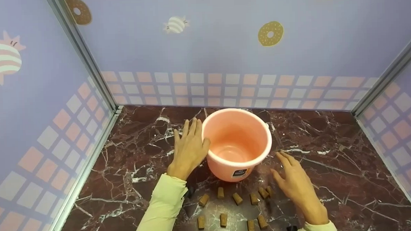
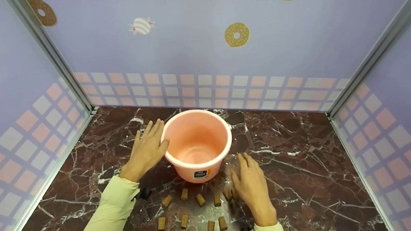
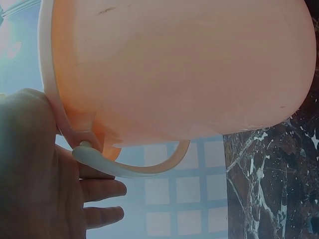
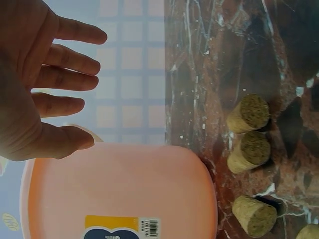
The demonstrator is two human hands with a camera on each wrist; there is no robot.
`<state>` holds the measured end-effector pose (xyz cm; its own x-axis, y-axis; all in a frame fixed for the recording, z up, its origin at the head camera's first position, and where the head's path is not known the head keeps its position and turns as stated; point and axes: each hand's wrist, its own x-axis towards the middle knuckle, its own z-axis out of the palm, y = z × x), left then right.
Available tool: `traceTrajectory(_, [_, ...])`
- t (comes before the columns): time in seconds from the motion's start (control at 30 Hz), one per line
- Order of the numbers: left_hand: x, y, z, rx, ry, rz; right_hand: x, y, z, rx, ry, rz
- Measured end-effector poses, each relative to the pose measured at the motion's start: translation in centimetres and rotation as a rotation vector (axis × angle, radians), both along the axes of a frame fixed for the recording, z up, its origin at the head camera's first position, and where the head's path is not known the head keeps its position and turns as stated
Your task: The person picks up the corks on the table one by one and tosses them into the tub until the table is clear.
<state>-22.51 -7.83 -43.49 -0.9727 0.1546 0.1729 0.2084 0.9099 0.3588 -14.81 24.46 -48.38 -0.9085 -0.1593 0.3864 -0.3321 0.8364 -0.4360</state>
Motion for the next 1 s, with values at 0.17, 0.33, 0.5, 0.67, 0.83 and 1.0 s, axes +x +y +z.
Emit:
traceTrajectory(0.17, [0.0, 0.0, 0.0, 0.0, -0.005, -0.001, 0.1, -0.1, -0.5, 0.003, -0.039, -0.01])
traceTrajectory(0.33, [0.0, 0.0, -0.1, 0.0, -0.012, 0.008, 0.2, -0.1, -0.9, 0.002, -0.061, -0.007])
traceTrajectory(0.5, [0.0, 0.0, 0.0, -0.004, -0.025, 0.009, 0.1, 0.0, -1.3, 0.004, -0.092, -0.011])
traceTrajectory(0.67, [-0.1, 0.0, 0.1, 0.009, -0.013, 0.011, -0.1, 0.0, -1.6, -0.002, -0.075, -0.006])
traceTrajectory(0.83, [0.0, 0.0, 0.1, 0.006, -0.009, 0.01, 0.1, 0.1, -2.1, -0.01, -0.089, -0.007])
traceTrajectory(1.0, [-0.1, 0.0, 0.0, -0.006, -0.009, 0.004, 0.2, 0.1, -2.4, -0.016, -0.11, -0.014])
